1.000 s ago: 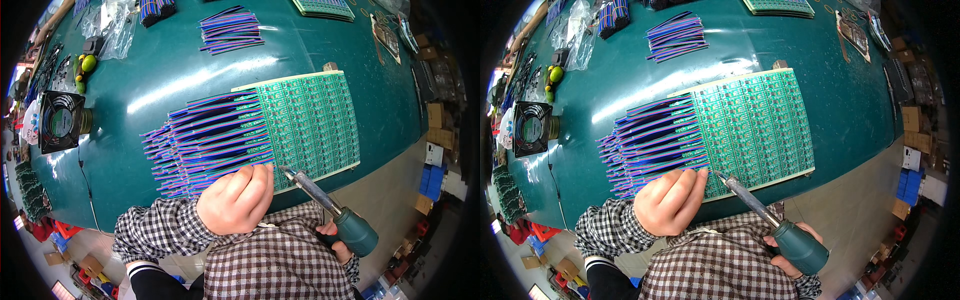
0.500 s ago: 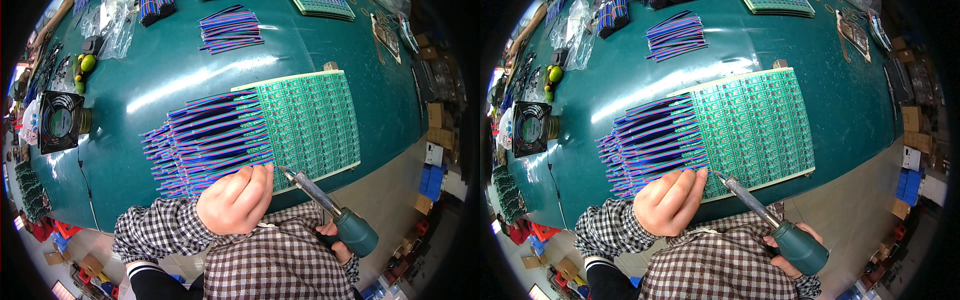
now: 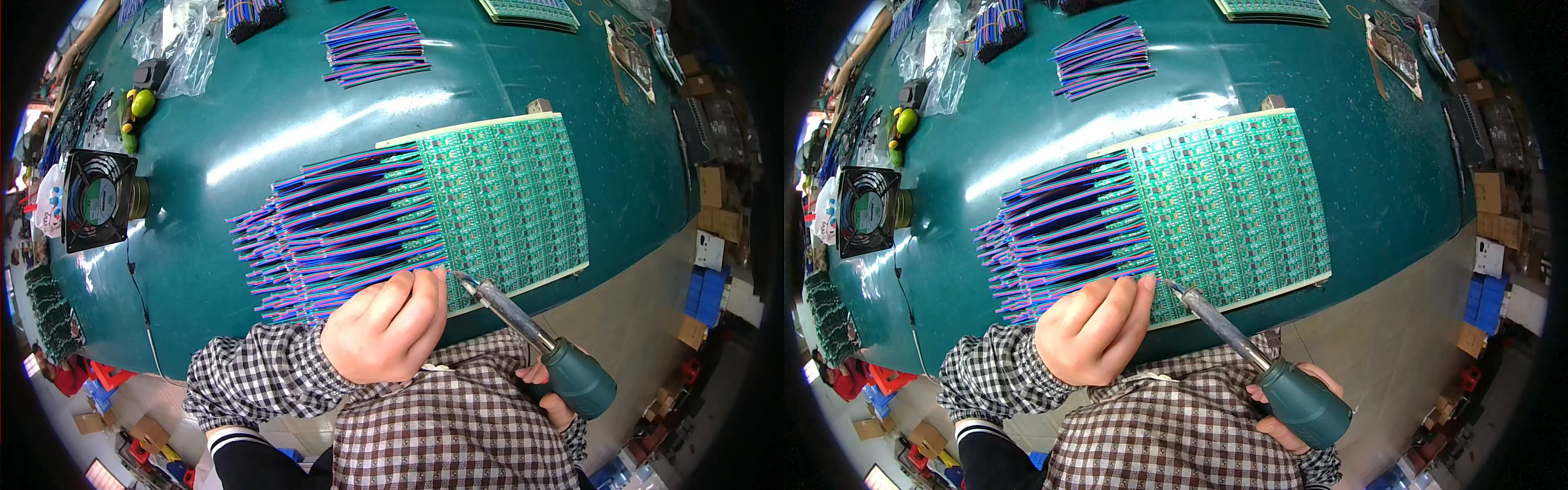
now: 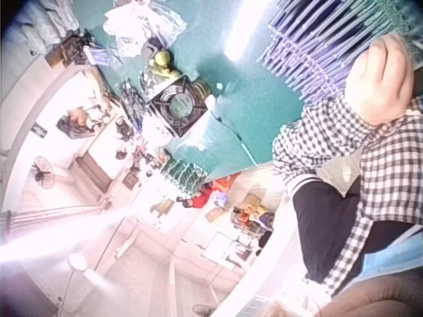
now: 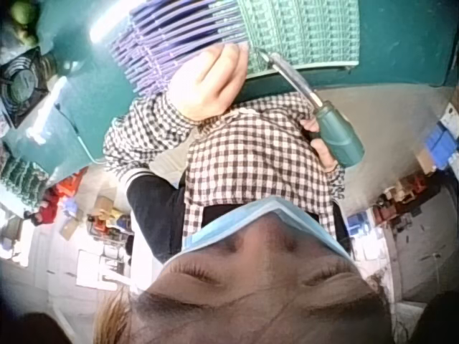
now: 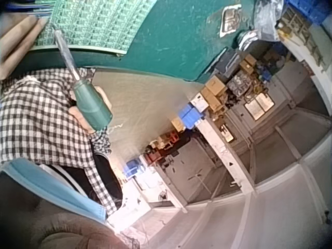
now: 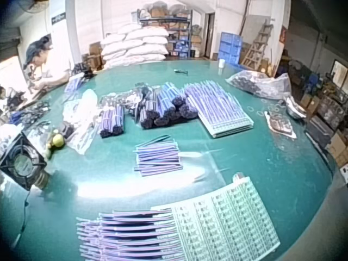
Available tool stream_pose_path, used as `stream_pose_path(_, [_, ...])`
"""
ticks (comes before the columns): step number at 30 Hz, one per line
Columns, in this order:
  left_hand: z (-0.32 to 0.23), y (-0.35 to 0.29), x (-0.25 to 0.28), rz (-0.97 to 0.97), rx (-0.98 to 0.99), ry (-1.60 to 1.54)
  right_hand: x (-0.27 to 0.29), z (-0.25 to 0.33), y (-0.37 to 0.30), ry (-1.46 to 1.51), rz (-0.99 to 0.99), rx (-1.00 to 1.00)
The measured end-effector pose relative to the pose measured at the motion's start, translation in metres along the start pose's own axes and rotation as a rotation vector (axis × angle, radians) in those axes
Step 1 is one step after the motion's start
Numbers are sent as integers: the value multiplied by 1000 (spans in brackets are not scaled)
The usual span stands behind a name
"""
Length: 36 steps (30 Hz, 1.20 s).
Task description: The person repeatedly takes ribbon cables from a pile, positions them along a circuit board panel, and solders them to the board using a soldering iron.
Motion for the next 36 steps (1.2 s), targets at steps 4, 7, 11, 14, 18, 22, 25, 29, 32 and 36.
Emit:
stream_pose_path(4, [1, 1, 2, -22, 7, -23, -3, 0, 3, -16, 54, -5])
stream_pose_path(7, [1, 0, 1, -27, 9, -23, -7, 6, 8, 53, 16, -15])
stream_pose_path(11, [1, 0, 1, -32, 10, -21, -7, 8, 10, 13, 23, -1])
stream_pose_path(14, [1, 0, 1, -30, 8, -27, -8, 9, 11, 24, 12, -30])
stream_pose_path(18, [1, 0, 1, -16, 10, -33, -10, 8, 12, 9, 51, -7])
stream_pose_path(22, [1, 1, 2, 7, 8, -38, -2, 3, 5, 45, -5, -9])
stream_pose_path(25, [1, 1, 1, -5, 14, -32, -3, 2, 5, 18, 20, -14])
stream_pose_path(29, [1, 0, 1, -28, 1, -17, -3, 4, 7, -57, 57, 10])
stream_pose_path(32, [0, 0, 0, -27, -5, -10, -11, 10, 13, -1, 36, -22])
stream_pose_path(36, [0, 0, 0, -21, -13, -10, -7, 10, 10, -49, 60, 22])
Point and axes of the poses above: each hand's wrist, its own y-axis towards the middle knuckle, its own x-axis out of the back of the hand, z = x × y, the point moved 9 cm from there along y, towards the middle knuckle, and after that the axes turned 9 degrees about x, right-handed, at the moved point
